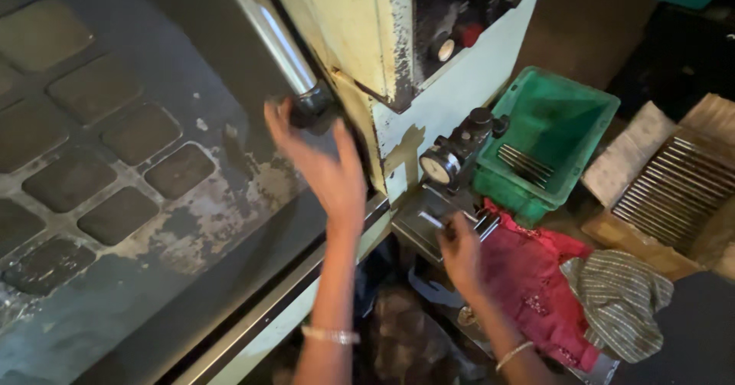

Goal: The person repeatedly rubs a metal rod against a textured metal surface, then opens a machine door to place the rod inside, closes the door, and repeats the process with another rod. The person also uses a small square block to rub the rod before placing it in the machine.

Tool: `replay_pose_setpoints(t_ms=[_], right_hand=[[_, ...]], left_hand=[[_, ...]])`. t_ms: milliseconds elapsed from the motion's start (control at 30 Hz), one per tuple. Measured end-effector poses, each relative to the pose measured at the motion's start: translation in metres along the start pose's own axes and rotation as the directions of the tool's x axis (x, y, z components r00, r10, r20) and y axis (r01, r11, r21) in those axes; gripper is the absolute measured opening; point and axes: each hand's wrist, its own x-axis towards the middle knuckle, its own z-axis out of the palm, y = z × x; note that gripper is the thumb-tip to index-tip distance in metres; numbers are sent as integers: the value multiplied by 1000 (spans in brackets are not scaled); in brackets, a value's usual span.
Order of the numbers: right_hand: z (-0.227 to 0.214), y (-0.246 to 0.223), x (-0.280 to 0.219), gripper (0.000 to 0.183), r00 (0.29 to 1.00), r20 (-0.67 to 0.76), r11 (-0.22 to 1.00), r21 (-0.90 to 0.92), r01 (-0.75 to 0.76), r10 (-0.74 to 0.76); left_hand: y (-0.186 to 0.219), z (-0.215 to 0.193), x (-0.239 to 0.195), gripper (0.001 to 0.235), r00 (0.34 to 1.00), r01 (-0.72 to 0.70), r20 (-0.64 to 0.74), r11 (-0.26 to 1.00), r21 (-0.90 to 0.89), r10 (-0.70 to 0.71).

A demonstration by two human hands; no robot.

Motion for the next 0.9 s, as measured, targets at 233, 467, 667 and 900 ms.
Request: replay_pose_setpoints(t_ms=[233,467,667,900], right_hand=[[25,-58,-15,22,957,147,961,83,-264,250],[23,-111,-15,21,949,309,926,337,-171,63],[18,-143,-24,25,908,393,950,199,-240,147],[15,-140,-13,24,938,297,939,232,-252,178]], left_hand=[[-56,-26,-154,82,674,715,-16,658,-237,-738],[-87,-42,-197,51,187,810,432,-110,-576,-882],[-89,-46,-182,40,247,763,272,14,-646,-930],[-69,-58,-169,51,16,743,371,-237,-625,-929]])
